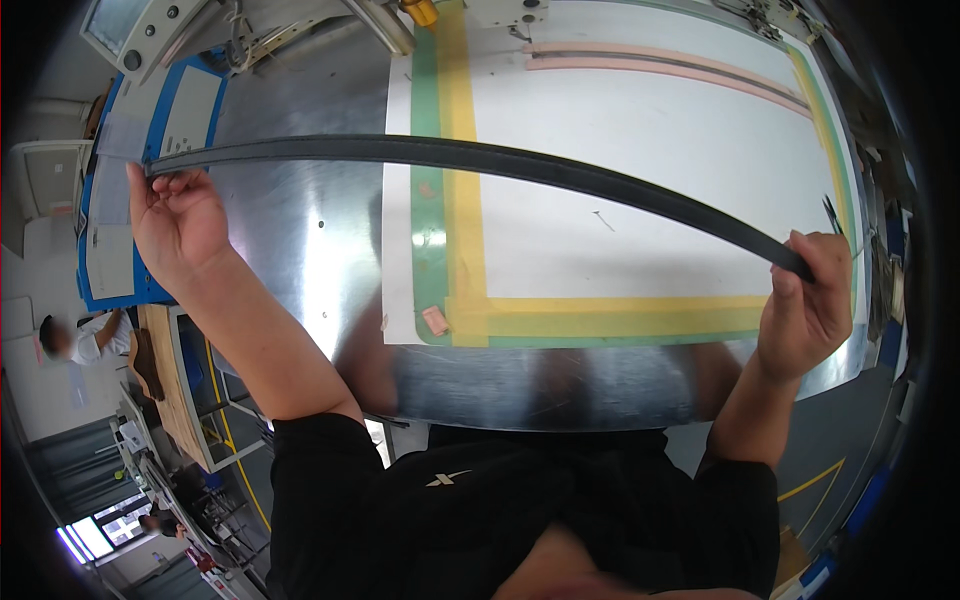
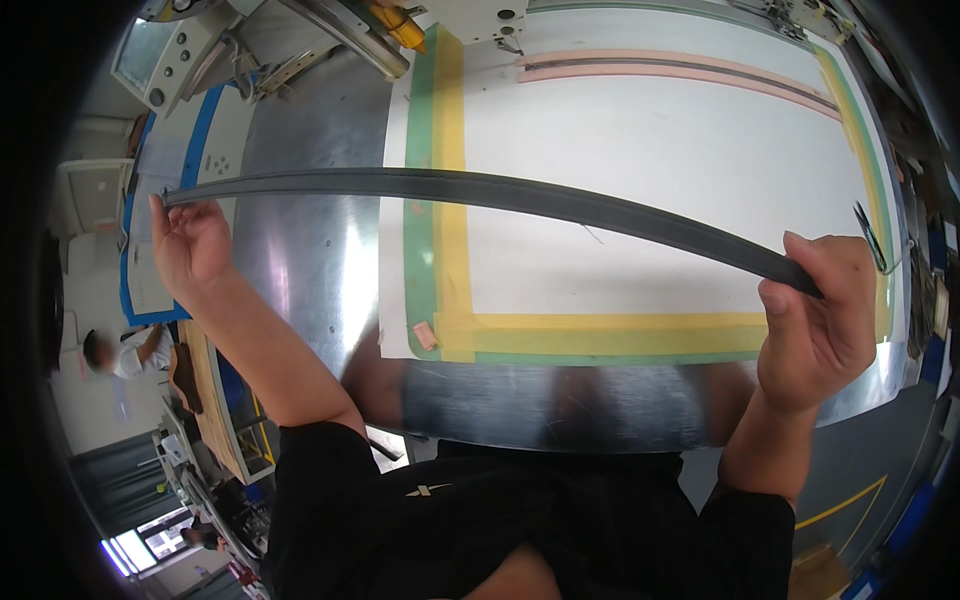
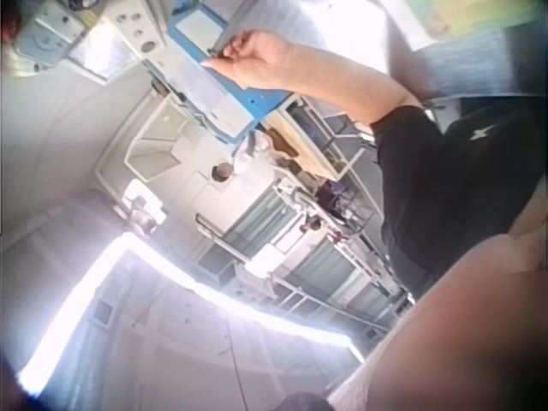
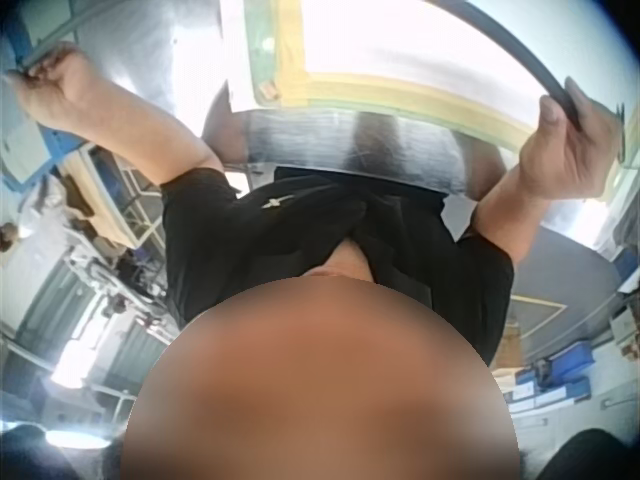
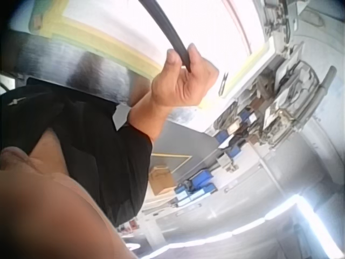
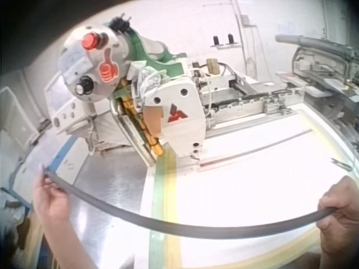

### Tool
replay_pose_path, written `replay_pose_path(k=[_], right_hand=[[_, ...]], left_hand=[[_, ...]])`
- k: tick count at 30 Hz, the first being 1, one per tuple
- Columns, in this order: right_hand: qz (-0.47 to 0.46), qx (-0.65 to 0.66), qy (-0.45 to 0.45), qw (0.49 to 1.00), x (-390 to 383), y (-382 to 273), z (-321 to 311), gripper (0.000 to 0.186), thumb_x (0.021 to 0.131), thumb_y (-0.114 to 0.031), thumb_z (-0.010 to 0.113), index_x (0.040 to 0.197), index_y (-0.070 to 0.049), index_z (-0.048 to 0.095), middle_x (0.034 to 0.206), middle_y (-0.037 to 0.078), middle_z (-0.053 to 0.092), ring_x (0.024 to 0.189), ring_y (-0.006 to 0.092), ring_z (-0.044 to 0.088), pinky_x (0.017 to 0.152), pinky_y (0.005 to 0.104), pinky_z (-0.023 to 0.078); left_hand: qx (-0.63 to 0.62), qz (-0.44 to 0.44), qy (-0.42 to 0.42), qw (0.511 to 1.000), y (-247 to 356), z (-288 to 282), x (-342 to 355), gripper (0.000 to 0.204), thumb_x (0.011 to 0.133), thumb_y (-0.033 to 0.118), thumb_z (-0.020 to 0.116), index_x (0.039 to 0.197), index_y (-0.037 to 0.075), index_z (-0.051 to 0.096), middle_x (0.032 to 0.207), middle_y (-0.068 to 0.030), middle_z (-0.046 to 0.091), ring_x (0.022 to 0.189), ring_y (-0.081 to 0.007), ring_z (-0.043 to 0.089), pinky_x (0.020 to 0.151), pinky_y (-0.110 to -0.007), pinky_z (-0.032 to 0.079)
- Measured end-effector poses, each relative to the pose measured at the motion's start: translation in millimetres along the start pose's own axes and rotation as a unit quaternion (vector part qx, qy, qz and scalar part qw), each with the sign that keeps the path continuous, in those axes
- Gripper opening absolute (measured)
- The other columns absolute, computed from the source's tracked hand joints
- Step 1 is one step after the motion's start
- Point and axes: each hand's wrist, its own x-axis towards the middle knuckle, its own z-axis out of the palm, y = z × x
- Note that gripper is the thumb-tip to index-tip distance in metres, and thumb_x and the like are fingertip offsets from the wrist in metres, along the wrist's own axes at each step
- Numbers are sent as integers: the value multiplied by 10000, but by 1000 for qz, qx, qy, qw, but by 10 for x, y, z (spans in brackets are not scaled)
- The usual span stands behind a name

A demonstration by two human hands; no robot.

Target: Sewing a zipper onto a piece of leather or fabric using an industrial sewing machine.

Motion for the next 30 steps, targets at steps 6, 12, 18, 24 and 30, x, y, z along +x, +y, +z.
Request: replay_pose_path(k=[6, 12, 18, 24, 30], right_hand=[[0, 17, -5, 1000, -19, 29, -14, 315, 864, -21, 799, 1155, 64, 715, 969, 80, 567, 853, 158, 535, 736, 259, 443], [5, 22, -4, 1000, -31, 29, -16, 311, 895, -72, 807, 1158, 63, 713, 984, 80, 574, 872, 159, 544, 752, 257, 448], [4, 34, -3, 999, -34, 61, -22, 308, 903, -77, 801, 1163, 62, 710, 993, 83, 575, 880, 158, 543, 757, 256, 450], [18, 38, 3, 999, -40, 47, -62, 306, 884, -45, 804, 1154, 67, 712, 994, 82, 573, 883, 160, 546, 771, 251, 450], [28, 60, 15, 998, 17, -66, 20, 345, 790, 30, 820, 1124, 55, 739, 924, 73, 609, 858, 175, 568, 732, 284, 436]], left_hand=[[-1, 5, 3, 1000, 5, 36, -19, 199, 1062, 172, 653, 943, 28, 583, 772, -43, 565, 674, -163, 511, 661, -301, 467], [-10, 11, -15, 1000, 24, 37, -5, 174, 1063, 159, 645, 1032, -4, 592, 765, -36, 572, 675, -139, 534, 665, -280, 474], [-12, 6, -33, 999, 72, 33, -14, 246, 1059, 161, 653, 1153, -61, 605, 776, -42, 576, 685, -133, 543, 673, -264, 484], [-16, -1, -34, 999, 59, 47, -46, 236, 1058, 171, 658, 1126, -51, 615, 774, -47, 574, 700, -149, 549, 670, -261, 490], [2, -61, -80, 995, 386, -574, 512, 274, 1059, 142, 650, 1190, -94, 604, 808, -58, 588, 739, -147, 565, 705, -295, 499]])
